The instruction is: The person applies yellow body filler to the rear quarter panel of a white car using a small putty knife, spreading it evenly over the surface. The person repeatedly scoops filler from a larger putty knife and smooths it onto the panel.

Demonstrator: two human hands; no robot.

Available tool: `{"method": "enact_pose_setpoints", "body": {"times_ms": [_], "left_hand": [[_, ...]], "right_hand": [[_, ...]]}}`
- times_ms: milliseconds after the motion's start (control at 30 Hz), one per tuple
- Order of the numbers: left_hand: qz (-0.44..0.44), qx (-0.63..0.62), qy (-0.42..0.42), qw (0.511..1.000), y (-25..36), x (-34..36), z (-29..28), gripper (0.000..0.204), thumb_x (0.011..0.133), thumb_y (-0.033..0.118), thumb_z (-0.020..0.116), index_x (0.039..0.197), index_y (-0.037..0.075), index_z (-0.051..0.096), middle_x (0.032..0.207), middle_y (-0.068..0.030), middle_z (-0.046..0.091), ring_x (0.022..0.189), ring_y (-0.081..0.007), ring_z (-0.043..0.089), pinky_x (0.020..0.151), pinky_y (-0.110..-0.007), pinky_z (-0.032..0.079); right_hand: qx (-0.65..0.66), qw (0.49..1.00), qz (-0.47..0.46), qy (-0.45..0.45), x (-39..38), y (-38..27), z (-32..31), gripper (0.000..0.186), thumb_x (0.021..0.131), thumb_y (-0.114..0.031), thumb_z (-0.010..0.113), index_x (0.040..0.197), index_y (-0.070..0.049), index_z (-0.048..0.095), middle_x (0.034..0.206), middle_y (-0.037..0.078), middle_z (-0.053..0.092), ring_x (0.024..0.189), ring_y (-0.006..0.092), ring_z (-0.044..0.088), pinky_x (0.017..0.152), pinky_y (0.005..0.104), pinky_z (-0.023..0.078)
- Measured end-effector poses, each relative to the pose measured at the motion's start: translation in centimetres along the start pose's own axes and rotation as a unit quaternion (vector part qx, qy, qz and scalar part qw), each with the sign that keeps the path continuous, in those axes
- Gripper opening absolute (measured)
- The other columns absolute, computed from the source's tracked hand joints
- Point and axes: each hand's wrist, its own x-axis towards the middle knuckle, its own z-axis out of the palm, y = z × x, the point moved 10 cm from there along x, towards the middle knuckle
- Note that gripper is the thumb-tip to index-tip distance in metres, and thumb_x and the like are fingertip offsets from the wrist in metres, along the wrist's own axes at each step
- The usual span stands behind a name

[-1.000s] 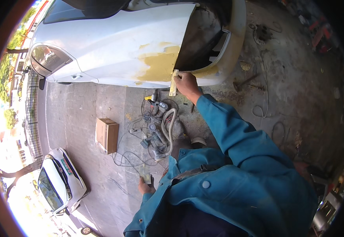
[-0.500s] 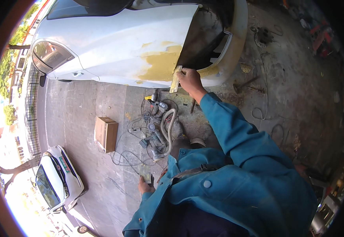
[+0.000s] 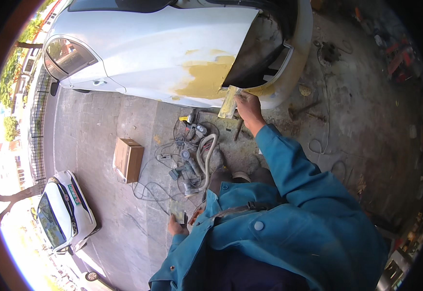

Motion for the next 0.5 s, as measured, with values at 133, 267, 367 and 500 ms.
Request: {"method": "enact_pose_setpoints", "body": {"times_ms": [133,267,367,500], "left_hand": [[-0.018,0.003,-0.006,1.0,-1.1,1.7,-2.2,0.043,0.107,0.032,0.063,0.139,0.004,0.063,0.125,-0.0172,0.072,0.1,-0.0394,0.076,0.08,-0.055,0.066],[-0.011,0.0,0.004,1.0,-1.4,1.5,-3.3,0.043,0.107,0.032,0.063,0.139,0.003,0.062,0.126,-0.0179,0.071,0.1,-0.0402,0.076,0.079,-0.055,0.067],[-0.024,-0.015,-0.003,1.0,-2.0,1.8,-2.3,0.043,0.107,0.031,0.062,0.139,0.003,0.062,0.125,-0.0179,0.072,0.098,-0.0405,0.076,0.078,-0.056,0.067],[-0.023,-0.017,-0.013,1.0,-2.8,2.2,-4.1,0.043,0.107,0.031,0.061,0.139,0.002,0.062,0.122,-0.0183,0.073,0.096,-0.0407,0.076,0.076,-0.057,0.067]], "right_hand": [[-0.01,1.0,0.014,-0.022,0.1,1.1,1.9,0.025,0.1,-0.013,0.064,0.112,0.005,0.076,0.097,0.002,0.074,0.081,0.0093,0.064,0.073,0.0306,0.053],[-0.01,0.997,0.06,-0.043,0.2,0.6,3.4,0.024,0.099,-0.013,0.065,0.108,0.006,0.076,0.097,0.004,0.076,0.086,0.0109,0.067,0.076,0.031,0.054],[0.008,0.998,0.06,-0.035,2.3,1.3,2.6,0.021,0.097,-0.013,0.066,0.102,0.005,0.077,0.093,0.004,0.075,0.081,0.011,0.065,0.074,0.0315,0.052],[0.016,0.997,0.06,-0.045,1.8,-0.6,3.7,0.021,0.096,-0.013,0.067,0.097,0.005,0.077,0.091,0.003,0.075,0.079,0.0111,0.064,0.074,0.0322,0.052]]}}
